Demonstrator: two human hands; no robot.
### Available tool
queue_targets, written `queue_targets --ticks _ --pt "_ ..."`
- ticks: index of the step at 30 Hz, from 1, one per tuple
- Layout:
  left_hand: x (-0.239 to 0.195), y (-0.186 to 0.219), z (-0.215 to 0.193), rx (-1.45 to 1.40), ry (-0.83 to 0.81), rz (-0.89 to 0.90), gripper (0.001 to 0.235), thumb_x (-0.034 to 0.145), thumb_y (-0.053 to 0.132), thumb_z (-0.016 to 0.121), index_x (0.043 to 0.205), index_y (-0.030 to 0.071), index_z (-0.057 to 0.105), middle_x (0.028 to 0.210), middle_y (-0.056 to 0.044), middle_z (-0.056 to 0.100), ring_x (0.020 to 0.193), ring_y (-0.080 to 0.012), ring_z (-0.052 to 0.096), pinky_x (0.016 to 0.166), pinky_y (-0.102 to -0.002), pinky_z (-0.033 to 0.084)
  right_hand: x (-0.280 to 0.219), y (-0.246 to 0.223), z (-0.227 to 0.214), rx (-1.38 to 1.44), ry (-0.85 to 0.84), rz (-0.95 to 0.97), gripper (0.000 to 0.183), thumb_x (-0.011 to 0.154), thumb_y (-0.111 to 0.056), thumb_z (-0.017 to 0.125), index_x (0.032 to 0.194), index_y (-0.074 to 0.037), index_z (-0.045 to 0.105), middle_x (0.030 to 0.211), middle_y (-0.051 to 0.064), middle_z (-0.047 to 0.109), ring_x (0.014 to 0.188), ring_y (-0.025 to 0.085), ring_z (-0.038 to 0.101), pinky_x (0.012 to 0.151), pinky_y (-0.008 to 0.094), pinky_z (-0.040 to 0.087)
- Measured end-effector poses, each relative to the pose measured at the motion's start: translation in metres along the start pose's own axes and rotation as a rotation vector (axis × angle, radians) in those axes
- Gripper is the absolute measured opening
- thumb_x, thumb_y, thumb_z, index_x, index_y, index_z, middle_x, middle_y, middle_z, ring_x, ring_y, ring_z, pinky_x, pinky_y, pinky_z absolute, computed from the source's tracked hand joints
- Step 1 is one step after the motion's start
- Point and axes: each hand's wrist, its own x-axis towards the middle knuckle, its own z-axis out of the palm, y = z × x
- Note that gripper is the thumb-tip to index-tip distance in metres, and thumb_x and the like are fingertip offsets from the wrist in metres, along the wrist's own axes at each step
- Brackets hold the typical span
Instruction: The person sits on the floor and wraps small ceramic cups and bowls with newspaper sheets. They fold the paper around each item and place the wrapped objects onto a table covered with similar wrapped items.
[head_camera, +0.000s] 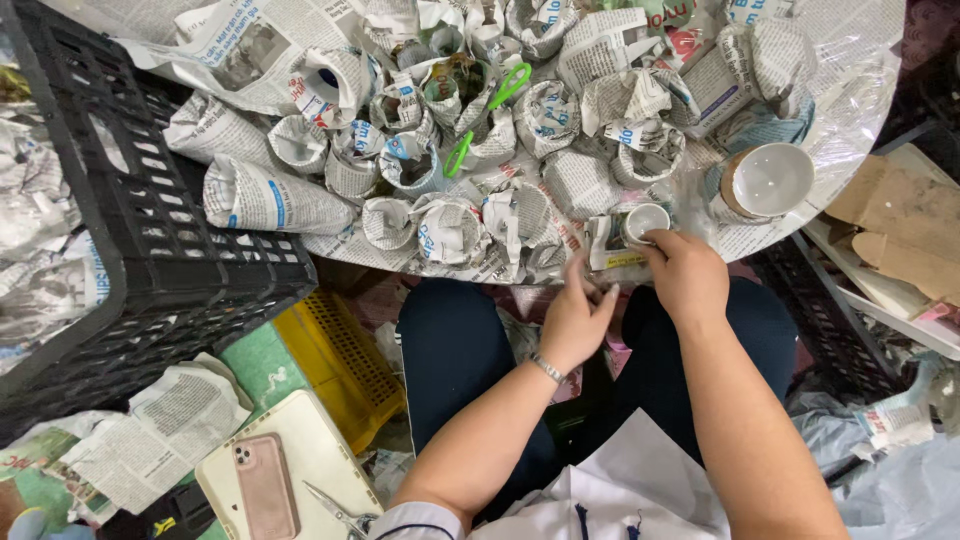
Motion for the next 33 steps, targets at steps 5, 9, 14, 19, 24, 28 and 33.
queue_targets --ticks 5,9,14,19,24,28,33 --pt "0.0 -0.012 -0.001 0.346 -0.059 0.232 0.043 0.095 0.034 0.067 0.128 0.01 0.054 0.11 -0.018 0.072 0.094 -0.0373 0.071 0.078 -0.048 0.056 -0.001 -0.003 0.003 -0.02 0.02 -0.033 0.023 0.094 -0.03 0.074 0.109 -0.013 0.077 0.093 0.015 0.072 0.087 0.038 0.068 0.075 0.047 0.053" --pt "0.018 -0.005 -0.005 0.312 -0.119 0.141 0.058 0.095 0.039 0.061 0.142 0.007 0.047 0.117 -0.022 0.069 0.095 -0.0406 0.07 0.078 -0.05 0.056 -0.002 -0.005 0.004 0.008 -0.02 -0.014 0.026 0.094 -0.029 0.073 0.115 -0.013 0.074 0.094 0.015 0.073 0.088 0.038 0.069 0.076 0.048 0.053" --pt "0.017 0.013 -0.015 0.249 -0.154 0.089 0.065 0.091 0.039 0.062 0.143 0.005 0.045 0.112 -0.023 0.07 0.089 -0.042 0.07 0.076 -0.05 0.056 0.001 -0.011 -0.001 0.01 -0.072 0.002 0.039 0.091 -0.03 0.074 0.126 -0.015 0.069 0.096 0.015 0.073 0.088 0.038 0.069 0.075 0.048 0.054" --pt "-0.015 0.019 -0.026 0.425 -0.32 0.152 0.058 0.099 0.042 0.059 0.142 0.004 0.05 0.102 -0.021 0.072 0.089 -0.0402 0.07 0.077 -0.05 0.056 -0.004 -0.02 -0.014 0.023 -0.015 0.001 0.048 0.09 -0.029 0.076 0.134 -0.013 0.065 0.093 0.013 0.072 0.086 0.036 0.069 0.073 0.046 0.053" --pt "-0.067 -0.002 -0.045 0.38 -0.379 0.289 0.059 0.095 0.04 0.061 0.142 0.005 0.055 0.097 -0.02 0.073 0.086 -0.0395 0.069 0.075 -0.049 0.055 -0.001 -0.024 -0.025 -0.019 0.247 -0.17 0.042 0.096 -0.021 0.078 0.134 -0.009 0.064 0.113 0.016 0.067 0.104 0.037 0.065 0.09 0.046 0.052" --pt "-0.069 -0.022 -0.046 0.598 -0.453 0.403 0.051 0.096 0.042 0.064 0.132 0.006 0.061 0.101 -0.018 0.074 0.09 -0.0376 0.07 0.079 -0.048 0.056 0.04 -0.026 -0.025 -0.071 0.325 -0.253 0.059 0.092 -0.022 0.081 0.144 -0.004 0.058 0.139 0.023 0.057 0.124 0.043 0.055 0.105 0.051 0.045" --pt "-0.052 -0.029 -0.033 0.394 -0.478 0.386 0.052 0.097 0.042 0.062 0.139 0.012 0.061 0.097 -0.015 0.073 0.09 -0.0365 0.07 0.081 -0.047 0.054 0.125 -0.03 -0.016 -0.205 0.269 -0.254 0.076 0.083 -0.03 0.085 0.149 -0.004 0.057 0.152 0.02 0.053 0.13 0.043 0.048 0.104 0.058 0.033"
